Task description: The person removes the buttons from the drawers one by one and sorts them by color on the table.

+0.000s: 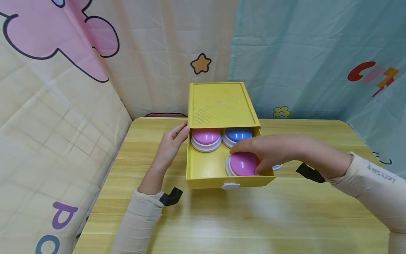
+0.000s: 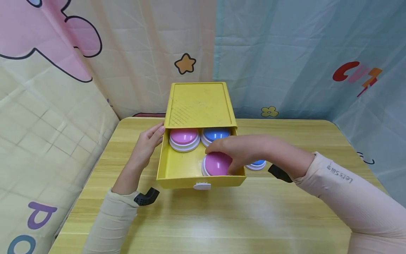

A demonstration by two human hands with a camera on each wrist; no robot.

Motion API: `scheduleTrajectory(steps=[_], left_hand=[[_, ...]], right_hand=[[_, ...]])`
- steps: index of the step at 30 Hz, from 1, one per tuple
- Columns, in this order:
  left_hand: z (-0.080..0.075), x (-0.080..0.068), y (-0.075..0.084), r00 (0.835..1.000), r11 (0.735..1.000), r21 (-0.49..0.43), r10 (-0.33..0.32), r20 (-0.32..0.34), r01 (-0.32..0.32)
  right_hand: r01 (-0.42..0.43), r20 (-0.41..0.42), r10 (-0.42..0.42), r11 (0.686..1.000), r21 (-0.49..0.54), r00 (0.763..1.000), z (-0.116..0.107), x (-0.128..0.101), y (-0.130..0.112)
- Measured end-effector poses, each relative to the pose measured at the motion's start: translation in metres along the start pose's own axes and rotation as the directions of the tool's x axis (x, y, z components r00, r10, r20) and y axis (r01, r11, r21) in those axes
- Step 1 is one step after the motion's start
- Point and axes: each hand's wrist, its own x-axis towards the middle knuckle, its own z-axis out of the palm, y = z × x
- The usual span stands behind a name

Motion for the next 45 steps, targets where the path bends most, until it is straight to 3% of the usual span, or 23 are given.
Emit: scheduleTrajectory(steps=[7, 11, 16, 24, 36, 45], left_hand=[[0.000, -0.001, 0.001, 1.000, 1.000, -0.006, 0.000, -0.007, 0.000], [0.000, -0.001, 0.000, 1.000, 1.000, -0.004, -0.002, -0.005, 0.001], [0.000, -0.001, 0.000, 1.000, 1.000, 0.001, -0.007, -0.006, 0.007], [0.000, 0.000, -0.002, 1.000, 1.000, 0.002, -0.003, -0.007, 0.003], [0.000, 0.000, -0.001, 1.000, 1.000, 0.008, 0.002, -0.004, -0.002], [0.000, 0.000, -0.001, 1.000, 1.000, 0.000, 0.004, -0.004, -0.004]], right_hand=[[0.055, -0.030, -0.057, 0.996, -0.070, 0.998, 0.004, 0.001, 0.001], [0.109, -0.091, -0.121, 0.987, -0.121, 0.989, 0.004, 0.001, 0.001], [0.141, -0.166, -0.158, 0.984, -0.109, 0.973, -0.006, -0.003, 0.000], [0.083, -0.261, -0.113, 0.989, -0.121, 0.959, -0.029, -0.018, 0.000], [0.041, -0.456, -0.098, 0.990, -0.133, 0.884, -0.041, -0.055, 0.009], [-0.064, -0.565, 0.008, 0.995, -0.080, 0.825, -0.020, -0.090, 0.036]])
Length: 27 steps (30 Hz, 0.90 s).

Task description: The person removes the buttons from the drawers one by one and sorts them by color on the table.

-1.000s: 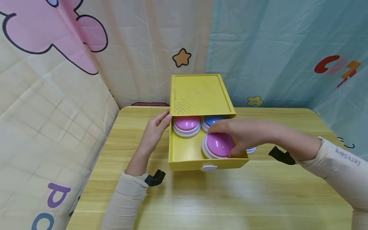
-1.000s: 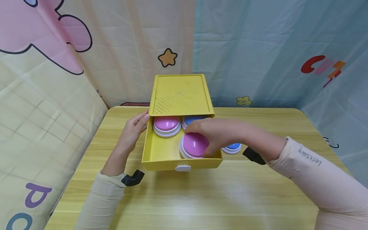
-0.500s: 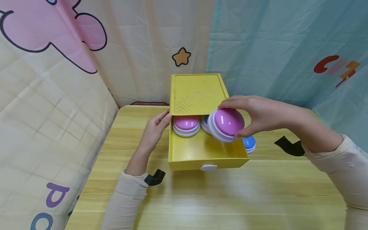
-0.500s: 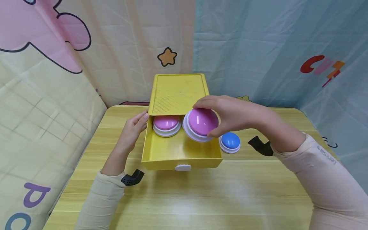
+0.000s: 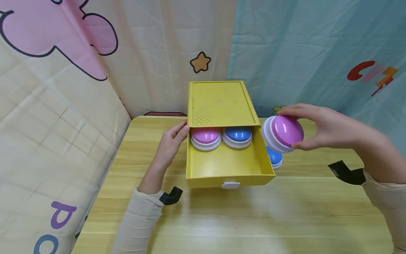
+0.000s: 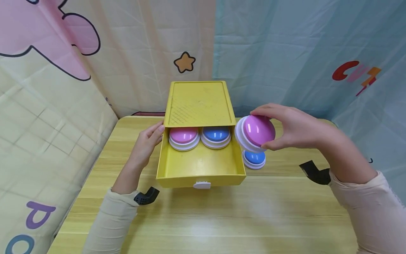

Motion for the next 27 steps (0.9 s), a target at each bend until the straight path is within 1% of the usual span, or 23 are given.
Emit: scheduleTrajectory(steps=[4, 6, 8, 10, 11, 13, 16, 19, 23, 27], left_hand=[[0.000, 0.000, 0.001, 1.000, 1.000, -0.010, 0.005, 0.002, -0.005], [0.000, 0.000, 0.001, 1.000, 1.000, -0.013, 0.008, 0.003, -0.008], [0.001, 0.000, 0.001, 1.000, 1.000, -0.014, 0.012, 0.003, -0.011], [0.001, 0.001, 0.001, 1.000, 1.000, -0.014, 0.017, 0.004, -0.017], [0.001, 0.001, 0.000, 1.000, 1.000, -0.013, 0.017, 0.003, -0.017], [0.001, 0.001, 0.000, 1.000, 1.000, -0.018, 0.020, 0.004, -0.020], [0.001, 0.000, 0.000, 1.000, 1.000, -0.021, 0.019, 0.001, -0.019], [0.001, 0.000, -0.001, 1.000, 1.000, -0.023, 0.020, -0.002, -0.020], [0.001, 0.000, -0.002, 1.000, 0.999, -0.022, 0.026, 0.000, -0.026], [0.002, 0.000, -0.001, 1.000, 0.999, -0.020, 0.031, 0.001, -0.031]], right_hand=[[-0.059, -0.034, 0.059, 0.998, -0.009, 0.998, 0.013, -0.018, 0.016], [-0.060, -0.036, 0.060, 0.998, -0.012, 0.998, 0.022, -0.025, 0.024], [-0.063, -0.023, 0.063, 0.998, 0.000, 0.998, 0.034, -0.031, 0.031], [-0.070, 0.007, 0.069, 0.997, 0.042, 0.998, 0.047, -0.036, 0.037], [-0.088, 0.025, 0.086, 0.994, 0.063, 0.996, 0.055, -0.038, 0.041], [-0.129, 0.057, 0.124, 0.987, 0.100, 0.991, 0.072, -0.043, 0.047], [-0.206, 0.102, 0.192, 0.967, 0.150, 0.976, 0.097, -0.050, 0.055], [-0.258, 0.131, 0.236, 0.949, 0.183, 0.963, 0.120, -0.059, 0.063], [-0.314, 0.154, 0.286, 0.925, 0.215, 0.946, 0.143, -0.070, 0.071], [-0.350, 0.168, 0.318, 0.910, 0.223, 0.933, 0.158, -0.079, 0.077]])
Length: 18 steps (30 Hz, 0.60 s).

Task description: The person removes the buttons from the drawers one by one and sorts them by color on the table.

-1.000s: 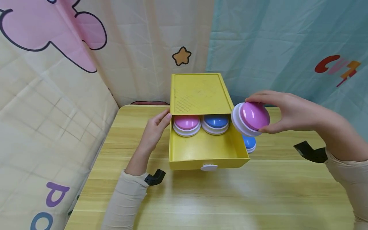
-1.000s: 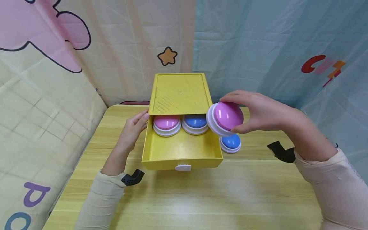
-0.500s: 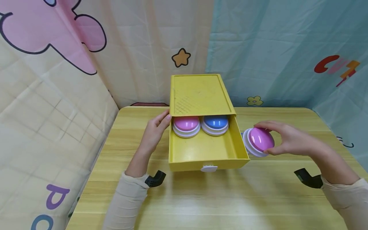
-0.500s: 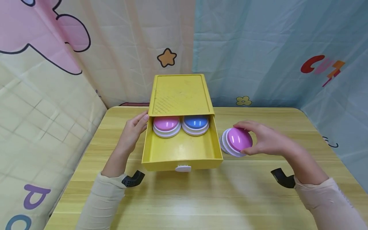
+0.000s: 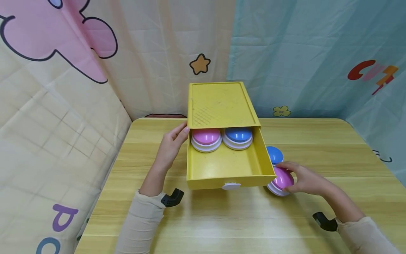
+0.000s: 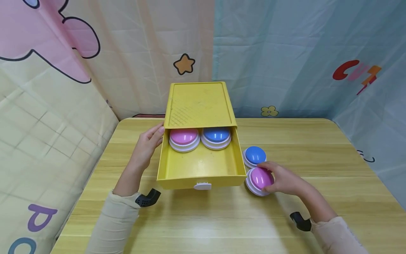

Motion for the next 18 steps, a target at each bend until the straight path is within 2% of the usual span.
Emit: scheduleTrajectory(steps=[8, 18], left_hand=[[0.000, 0.001, 0.000, 1.000, 1.000, -0.001, -0.011, -0.004, 0.011], [-0.001, 0.001, -0.002, 1.000, 1.000, 0.007, -0.005, -0.004, 0.005]], right_hand=[[-0.012, 0.003, 0.012, 1.000, -0.016, 1.000, 0.016, -0.004, 0.010], [-0.050, 0.026, 0.050, 0.999, -0.007, 0.998, 0.017, -0.004, 0.004]])
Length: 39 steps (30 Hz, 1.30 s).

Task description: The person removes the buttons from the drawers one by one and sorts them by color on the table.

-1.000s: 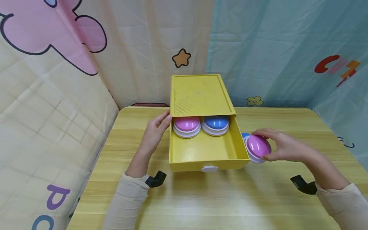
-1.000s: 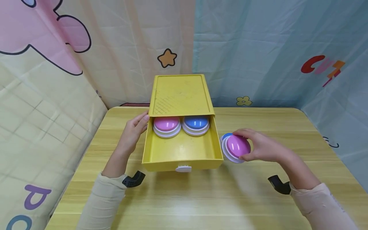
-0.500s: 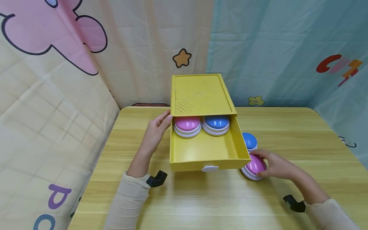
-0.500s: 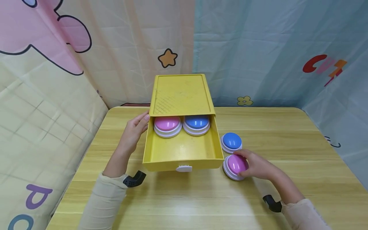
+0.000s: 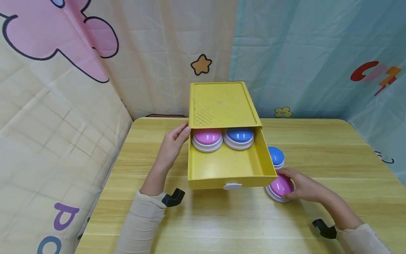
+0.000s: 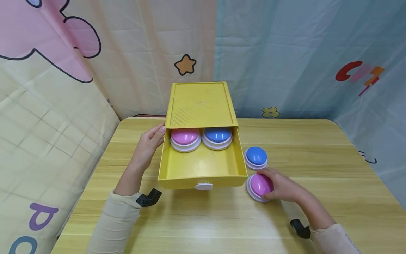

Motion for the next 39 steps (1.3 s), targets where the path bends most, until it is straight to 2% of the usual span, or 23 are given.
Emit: scheduleTrajectory(steps=[6, 9, 12, 16, 21, 25, 28, 34, 39], left_hand=[[0.000, 0.000, 0.000, 1.000, 1.000, 0.013, -0.005, -0.008, 0.006], [0.000, 0.000, 0.001, 1.000, 1.000, 0.011, -0.002, -0.010, 0.002], [0.000, 0.000, 0.001, 1.000, 1.000, 0.009, -0.001, -0.010, 0.001], [0.000, 0.000, 0.001, 1.000, 1.000, 0.014, -0.006, -0.011, 0.006], [0.001, 0.000, 0.001, 1.000, 1.000, 0.019, -0.008, -0.012, 0.009], [0.001, 0.000, 0.002, 1.000, 1.000, 0.015, -0.008, -0.014, 0.008], [0.000, 0.000, 0.002, 1.000, 1.000, 0.015, -0.009, -0.017, 0.010], [0.000, 0.000, 0.002, 1.000, 1.000, 0.012, -0.012, -0.018, 0.012], [0.001, 0.000, 0.002, 1.000, 1.000, 0.021, -0.022, -0.015, 0.023]], right_hand=[[0.005, -0.005, -0.005, 0.998, 0.060, 1.000, -0.011, -0.002, -0.002], [0.045, -0.054, -0.040, 0.994, 0.095, 0.998, -0.025, -0.002, -0.007], [0.098, -0.138, -0.086, 0.991, 0.088, 0.987, -0.045, -0.003, -0.019], [0.139, -0.257, -0.113, 0.986, 0.088, 0.960, -0.070, -0.003, -0.043], [0.225, -0.363, -0.158, 0.963, 0.149, 0.918, -0.093, 0.000, -0.079], [0.280, -0.432, -0.206, 0.953, 0.114, 0.878, -0.107, 0.004, -0.111], [0.306, -0.445, -0.237, 0.948, 0.090, 0.864, -0.112, 0.008, -0.134], [0.344, -0.396, -0.284, 0.935, 0.088, 0.873, -0.115, 0.025, -0.180], [0.388, -0.379, -0.342, 0.921, 0.048, 0.860, -0.117, 0.043, -0.213]])
